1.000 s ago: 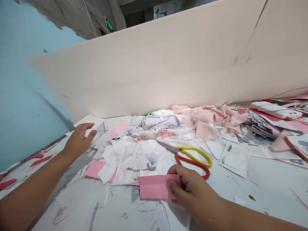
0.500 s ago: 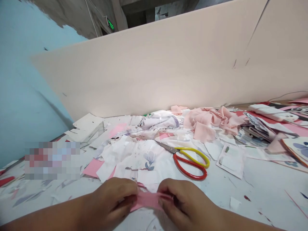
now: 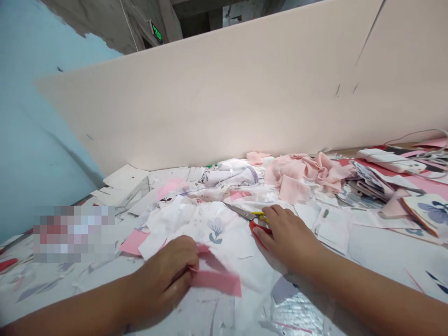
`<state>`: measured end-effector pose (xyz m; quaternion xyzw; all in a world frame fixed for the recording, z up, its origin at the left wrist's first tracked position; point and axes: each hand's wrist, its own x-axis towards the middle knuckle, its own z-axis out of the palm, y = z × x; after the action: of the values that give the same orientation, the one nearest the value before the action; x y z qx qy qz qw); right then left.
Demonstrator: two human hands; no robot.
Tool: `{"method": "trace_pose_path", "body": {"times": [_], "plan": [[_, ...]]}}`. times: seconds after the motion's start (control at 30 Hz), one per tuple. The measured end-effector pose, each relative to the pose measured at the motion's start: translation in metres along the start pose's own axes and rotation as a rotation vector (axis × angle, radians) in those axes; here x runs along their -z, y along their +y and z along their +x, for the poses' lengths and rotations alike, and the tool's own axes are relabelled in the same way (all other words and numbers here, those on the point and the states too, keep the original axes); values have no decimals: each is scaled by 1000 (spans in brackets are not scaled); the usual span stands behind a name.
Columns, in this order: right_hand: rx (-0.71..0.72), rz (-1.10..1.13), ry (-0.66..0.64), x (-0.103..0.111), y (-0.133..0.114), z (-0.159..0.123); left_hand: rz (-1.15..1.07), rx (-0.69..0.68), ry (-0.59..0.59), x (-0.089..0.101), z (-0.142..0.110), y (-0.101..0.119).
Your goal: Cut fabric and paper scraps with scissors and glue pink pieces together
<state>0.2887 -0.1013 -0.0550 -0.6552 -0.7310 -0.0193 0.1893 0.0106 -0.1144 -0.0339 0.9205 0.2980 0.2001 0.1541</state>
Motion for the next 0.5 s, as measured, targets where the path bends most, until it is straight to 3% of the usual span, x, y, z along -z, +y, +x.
{"method": "trace_pose_path", "body": {"times": [0.13, 0.3, 0.5], "plan": [[-14, 5, -117, 8, 3, 3, -5, -5, -74, 20, 17, 0], [14, 28, -209, 20, 6, 5, -180, 243, -399, 33, 49, -12], [26, -128, -227, 22, 16, 6, -298, 338, -381, 19, 55, -23]]}}
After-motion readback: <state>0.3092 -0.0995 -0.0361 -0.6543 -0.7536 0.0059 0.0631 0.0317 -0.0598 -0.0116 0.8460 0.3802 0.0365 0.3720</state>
